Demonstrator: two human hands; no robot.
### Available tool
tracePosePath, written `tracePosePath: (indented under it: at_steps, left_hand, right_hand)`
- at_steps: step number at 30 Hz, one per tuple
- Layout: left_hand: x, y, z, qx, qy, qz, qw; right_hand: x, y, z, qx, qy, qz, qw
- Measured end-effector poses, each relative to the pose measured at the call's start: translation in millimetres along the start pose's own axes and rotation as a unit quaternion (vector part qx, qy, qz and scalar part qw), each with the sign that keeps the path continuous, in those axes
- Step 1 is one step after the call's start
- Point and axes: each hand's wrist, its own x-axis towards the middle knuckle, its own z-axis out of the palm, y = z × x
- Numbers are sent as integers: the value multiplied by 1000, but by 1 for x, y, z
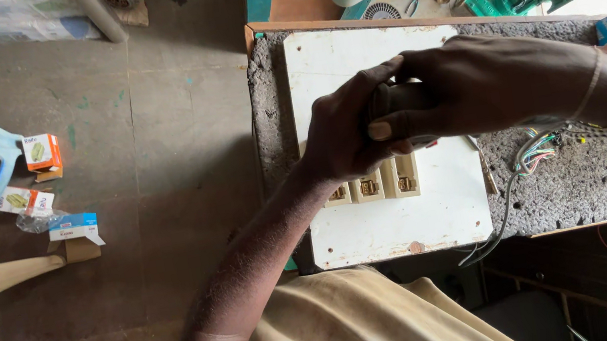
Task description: The person unpacks a blue electrical control device from a cardboard box on the workbench, arranges its wires, and sets it beside a power drill. They then handle beige switch socket housings on a white board, use the power drill on the board, and work on the sockets with a screwdriver.
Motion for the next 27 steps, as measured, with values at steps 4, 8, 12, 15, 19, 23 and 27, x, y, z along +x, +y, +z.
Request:
tracePosePath:
  at_steps: [4, 8, 12, 15, 19, 23, 27]
  left_hand:
    - [0, -4, 1, 0, -4, -4, 1000]
    - [-2, -4, 1, 5, -8, -11, 1000]
    - [-2, -4, 1, 19, 2, 4, 1000]
    - [-2, -3, 2, 4, -8, -21, 1000]
    - [-2, -3, 3, 11, -3, -7, 1000]
    - [-2, -4, 4, 7, -1, -12, 1000]
    - [-3, -4, 4, 16, 3, -1, 1000]
  right_hand:
    - [4, 4, 3, -51, -25, 36, 998]
    - [6, 9, 5, -34, -19, 18, 999]
    - [6, 9, 4, -45, -18, 21, 999]
    - [6, 7, 3, -59, -33, 29, 997]
    - [5, 7, 2, -45, -18, 18, 999]
    - [6, 7, 3, -63, -29, 26, 997]
    - [6, 7, 3, -55, -30, 27, 998]
